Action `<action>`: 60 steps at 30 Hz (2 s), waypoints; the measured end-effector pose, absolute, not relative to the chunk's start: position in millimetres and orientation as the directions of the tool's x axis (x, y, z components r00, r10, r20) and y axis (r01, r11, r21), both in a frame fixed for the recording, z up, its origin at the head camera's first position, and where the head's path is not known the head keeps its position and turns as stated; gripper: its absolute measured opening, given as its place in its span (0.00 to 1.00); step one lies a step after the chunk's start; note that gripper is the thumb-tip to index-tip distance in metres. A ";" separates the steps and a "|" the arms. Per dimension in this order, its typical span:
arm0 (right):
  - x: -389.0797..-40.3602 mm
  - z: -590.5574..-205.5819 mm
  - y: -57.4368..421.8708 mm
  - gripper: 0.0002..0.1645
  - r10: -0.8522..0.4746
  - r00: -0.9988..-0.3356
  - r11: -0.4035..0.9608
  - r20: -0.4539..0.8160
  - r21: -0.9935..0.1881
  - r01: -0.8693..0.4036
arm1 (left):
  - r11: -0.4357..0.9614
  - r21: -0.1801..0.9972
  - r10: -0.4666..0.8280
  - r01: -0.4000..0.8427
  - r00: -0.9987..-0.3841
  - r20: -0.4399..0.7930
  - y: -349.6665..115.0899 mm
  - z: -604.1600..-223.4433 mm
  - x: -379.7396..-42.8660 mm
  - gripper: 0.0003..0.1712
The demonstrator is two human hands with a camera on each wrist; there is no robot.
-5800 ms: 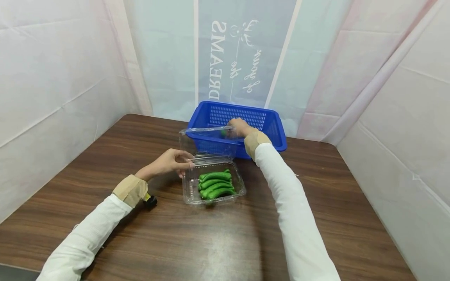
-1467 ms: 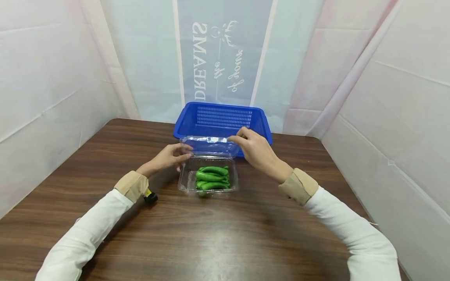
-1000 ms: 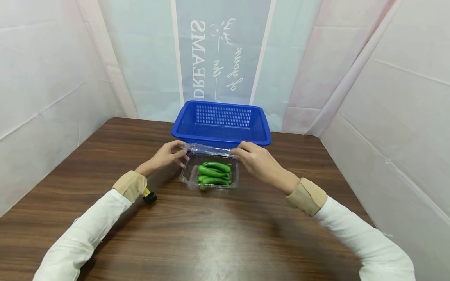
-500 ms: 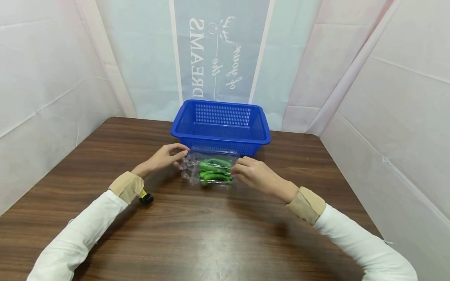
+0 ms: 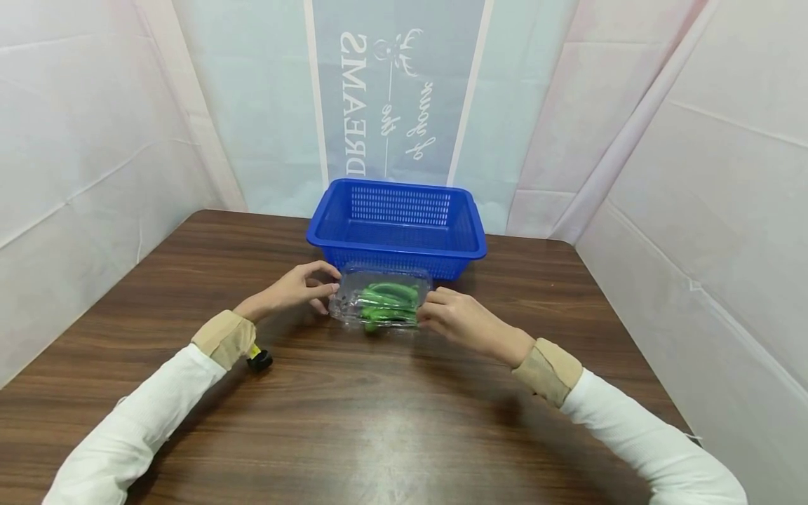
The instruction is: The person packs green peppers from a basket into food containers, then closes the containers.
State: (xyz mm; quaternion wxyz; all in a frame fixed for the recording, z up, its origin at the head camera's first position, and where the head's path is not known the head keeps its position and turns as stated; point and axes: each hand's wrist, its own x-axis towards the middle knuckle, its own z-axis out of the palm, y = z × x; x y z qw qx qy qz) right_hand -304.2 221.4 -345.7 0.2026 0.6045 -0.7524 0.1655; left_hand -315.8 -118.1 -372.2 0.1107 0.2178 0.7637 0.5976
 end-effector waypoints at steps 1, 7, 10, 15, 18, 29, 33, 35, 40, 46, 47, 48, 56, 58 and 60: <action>-304.7 -345.9 221.9 0.09 -0.844 -0.190 0.218 0.502 -0.003 -0.976 | 0.183 0.963 0.480 0.197 -0.873 0.088 -118.3 -372.6 -315.4 0.20; -307.5 -346.4 224.0 0.10 -0.853 -0.202 0.235 0.480 0.009 -0.972 | 0.163 0.974 0.598 0.156 -0.801 0.028 -118.8 -369.5 -310.9 0.22; -308.0 -346.6 224.3 0.12 -0.854 -0.192 0.235 0.483 0.028 -0.972 | 0.172 0.977 0.634 0.124 -0.773 -0.014 -117.6 -367.1 -308.1 0.22; -307.9 -346.6 224.1 0.13 -0.853 -0.184 0.243 0.489 0.060 -0.968 | 0.199 0.978 0.656 0.067 -0.750 -0.082 -111.8 -364.4 -304.6 0.22; -307.7 -346.9 224.0 0.13 -0.852 -0.178 0.248 0.493 0.081 -0.965 | 0.228 0.972 0.652 0.051 -0.749 -0.114 -108.1 -362.8 -303.0 0.22; -303.4 -346.1 224.2 0.11 -0.869 -0.224 0.300 0.441 0.111 -0.948 | 0.219 0.976 0.607 0.011 -0.785 -0.128 -95.3 -358.3 -300.7 0.22; -302.2 -345.5 224.2 0.09 -0.873 -0.240 0.317 0.425 0.121 -0.940 | 0.229 0.973 0.588 -0.004 -0.796 -0.141 -93.2 -359.2 -302.1 0.20; -302.3 -345.4 224.1 0.10 -0.873 -0.230 0.311 0.429 0.128 -0.942 | 0.232 0.973 0.586 0.001 -0.798 -0.139 -93.4 -363.2 -305.2 0.20; -303.1 -345.9 223.2 0.11 -0.877 -0.207 0.297 0.435 0.151 -0.943 | 0.204 0.979 0.586 0.019 -0.803 -0.107 -94.4 -366.2 -306.1 0.19; -303.7 -347.6 222.3 0.10 -0.876 -0.179 0.296 0.447 0.206 -0.933 | 0.178 0.984 0.583 0.015 -0.807 -0.093 -93.8 -367.1 -305.6 0.22; -303.8 -347.7 222.3 0.10 -0.875 -0.177 0.297 0.451 0.211 -0.931 | 0.177 0.984 0.581 0.014 -0.809 -0.093 -93.5 -367.1 -305.5 0.23; -303.6 -347.6 222.3 0.11 -0.873 -0.176 0.297 0.454 0.209 -0.932 | 0.175 0.984 0.579 0.013 -0.810 -0.093 -93.2 -367.2 -305.5 0.24; -303.3 -346.1 222.8 0.10 -0.878 -0.192 0.301 0.438 0.196 -0.933 | 0.163 0.985 0.589 0.058 -0.806 -0.050 -89.7 -365.3 -301.7 0.21; -303.1 -345.4 222.9 0.10 -0.879 -0.205 0.308 0.430 0.186 -0.933 | 0.181 0.981 0.593 0.070 -0.803 -0.052 -90.3 -364.6 -300.4 0.20; -303.1 -345.3 223.1 0.10 -0.880 -0.216 0.313 0.423 0.175 -0.934 | 0.191 0.979 0.596 0.067 -0.801 -0.062 -90.3 -364.5 -299.8 0.19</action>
